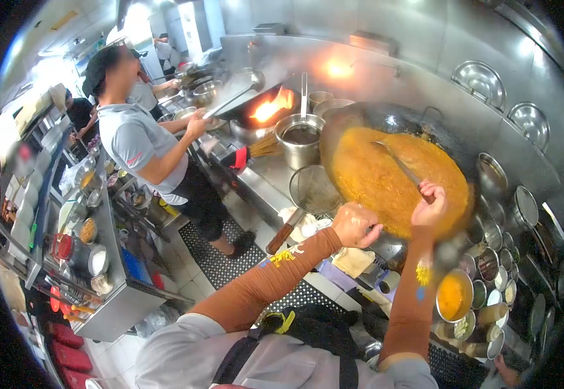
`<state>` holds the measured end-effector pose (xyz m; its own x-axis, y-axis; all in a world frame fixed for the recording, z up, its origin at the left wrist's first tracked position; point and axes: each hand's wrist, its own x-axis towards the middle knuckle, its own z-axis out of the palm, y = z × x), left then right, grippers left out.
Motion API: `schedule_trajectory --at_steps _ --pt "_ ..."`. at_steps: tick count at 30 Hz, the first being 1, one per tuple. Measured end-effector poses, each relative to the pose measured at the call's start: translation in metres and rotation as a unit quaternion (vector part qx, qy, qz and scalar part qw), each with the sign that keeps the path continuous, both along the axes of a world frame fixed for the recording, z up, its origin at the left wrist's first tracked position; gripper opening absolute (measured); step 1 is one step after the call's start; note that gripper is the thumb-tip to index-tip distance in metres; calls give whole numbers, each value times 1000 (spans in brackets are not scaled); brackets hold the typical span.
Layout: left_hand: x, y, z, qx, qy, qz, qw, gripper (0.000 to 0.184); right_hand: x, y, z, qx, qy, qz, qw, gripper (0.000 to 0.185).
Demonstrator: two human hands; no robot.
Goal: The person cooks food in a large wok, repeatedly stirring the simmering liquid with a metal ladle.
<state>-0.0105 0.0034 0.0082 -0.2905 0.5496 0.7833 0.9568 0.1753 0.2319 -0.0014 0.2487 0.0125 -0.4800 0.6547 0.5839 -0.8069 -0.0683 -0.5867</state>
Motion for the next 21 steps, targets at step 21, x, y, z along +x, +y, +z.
schedule_trajectory --at_steps 21 --pt "1 1 -6 29 -8 -3 1000 23 247 -30 -8 148 -22 18 989 29"
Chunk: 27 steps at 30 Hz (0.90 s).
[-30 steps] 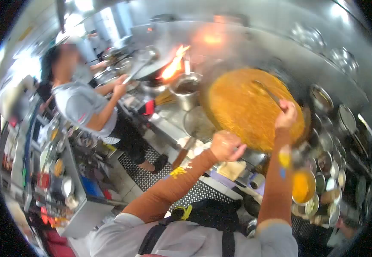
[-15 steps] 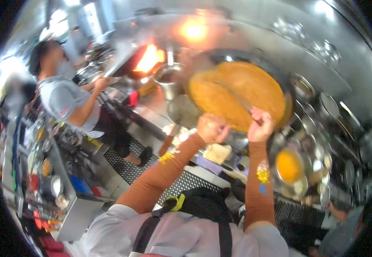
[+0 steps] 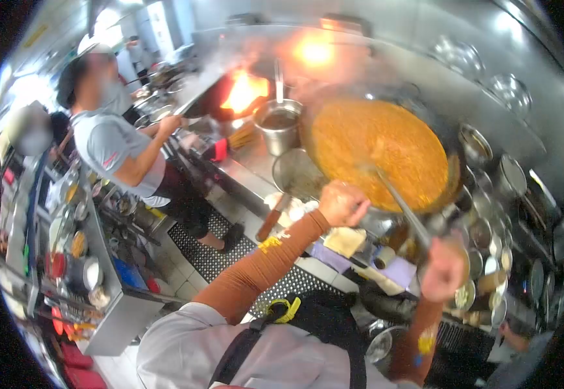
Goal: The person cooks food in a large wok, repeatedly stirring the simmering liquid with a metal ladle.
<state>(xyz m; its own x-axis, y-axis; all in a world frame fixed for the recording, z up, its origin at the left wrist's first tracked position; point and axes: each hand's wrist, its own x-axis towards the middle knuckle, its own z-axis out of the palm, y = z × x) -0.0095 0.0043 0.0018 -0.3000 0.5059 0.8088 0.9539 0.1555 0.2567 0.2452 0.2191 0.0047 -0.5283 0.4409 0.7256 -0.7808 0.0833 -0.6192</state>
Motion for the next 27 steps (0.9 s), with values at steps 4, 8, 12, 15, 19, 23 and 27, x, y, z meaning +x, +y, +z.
schedule_trajectory --at_steps 4,8,12,15,19,23,27 --pt "2 -4 5 4 3 -16 1000 25 32 17 27 6 -20 22 1000 32" --pt "0 -4 4 19 4 -33 999 23 55 59 45 -69 -10 66 995 34" --pt "-1 0 4 18 2 -25 1000 23 49 91 57 -76 -10 97 992 35" --pt "-2 -1 7 -9 -9 -20 1000 16 24 96 58 -93 -29 107 990 34" --pt "-3 0 11 -4 -5 -20 1000 13 -28 92 52 -25 -21 144 989 32" --pt "-5 1 10 3 4 -18 1000 18 -81 79 43 3 -11 136 991 32" --pt "-10 5 5 17 32 -14 999 23 -131 66 35 -6 -6 103 995 33"
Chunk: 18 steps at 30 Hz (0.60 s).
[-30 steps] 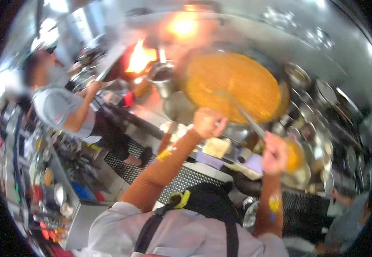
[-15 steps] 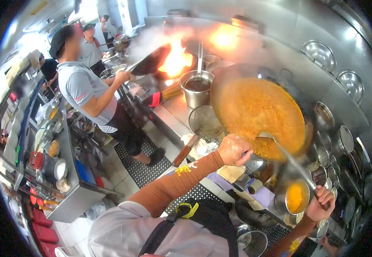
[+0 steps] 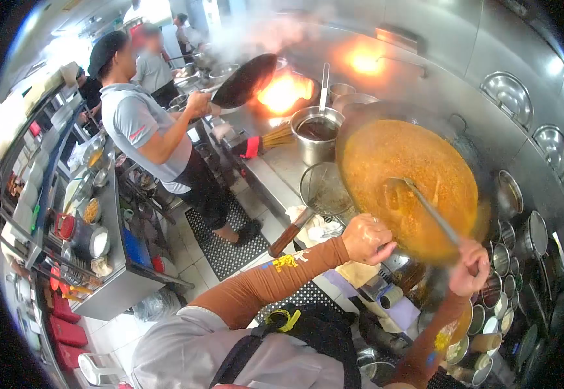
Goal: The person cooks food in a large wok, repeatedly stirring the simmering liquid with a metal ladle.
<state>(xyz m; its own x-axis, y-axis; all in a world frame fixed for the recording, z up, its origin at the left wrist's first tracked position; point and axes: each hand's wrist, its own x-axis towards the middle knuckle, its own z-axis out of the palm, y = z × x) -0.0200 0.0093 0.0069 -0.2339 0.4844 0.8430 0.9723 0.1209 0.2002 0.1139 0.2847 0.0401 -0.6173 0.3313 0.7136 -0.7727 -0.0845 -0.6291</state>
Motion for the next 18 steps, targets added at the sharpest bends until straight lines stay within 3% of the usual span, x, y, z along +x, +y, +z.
schedule_trajectory --at_steps 4,5,14,18 --pt "-2 1 -3 -7 -7 -3 1000 22 -47 6 -14 16 -18 -50 998 36" --pt "-2 0 -3 -5 -7 -3 1000 21 -59 5 -16 -35 -26 -15 999 36" --pt "4 -4 3 -24 -20 -4 1000 13 -130 -32 15 79 -66 -129 986 26" --pt "6 -5 1 -5 -12 -15 1000 21 -148 -15 4 -32 -49 -145 988 26"
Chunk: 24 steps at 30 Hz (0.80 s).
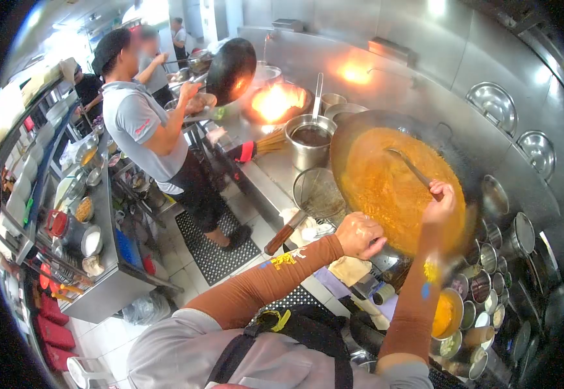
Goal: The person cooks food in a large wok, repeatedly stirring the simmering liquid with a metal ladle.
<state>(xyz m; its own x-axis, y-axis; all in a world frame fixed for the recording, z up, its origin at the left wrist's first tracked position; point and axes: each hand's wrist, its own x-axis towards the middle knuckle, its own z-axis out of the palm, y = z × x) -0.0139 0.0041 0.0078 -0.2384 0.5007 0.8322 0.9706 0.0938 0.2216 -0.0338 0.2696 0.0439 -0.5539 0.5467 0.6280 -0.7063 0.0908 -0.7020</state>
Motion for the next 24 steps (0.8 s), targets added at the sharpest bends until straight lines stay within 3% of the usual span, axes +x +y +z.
schedule_trajectory --at_steps 3,9,13,24 --pt "3 -2 -2 -1 -10 4 1000 21 7 17 -9 -55 26 16 998 30" --pt "2 -1 -5 8 -16 4 1000 22 53 26 -32 -22 56 60 996 31" --pt "0 0 -5 21 11 7 1000 20 88 -6 -39 -87 43 -14 995 28" --pt "4 0 -4 -27 11 19 999 25 206 -89 -24 -9 52 9 999 32"
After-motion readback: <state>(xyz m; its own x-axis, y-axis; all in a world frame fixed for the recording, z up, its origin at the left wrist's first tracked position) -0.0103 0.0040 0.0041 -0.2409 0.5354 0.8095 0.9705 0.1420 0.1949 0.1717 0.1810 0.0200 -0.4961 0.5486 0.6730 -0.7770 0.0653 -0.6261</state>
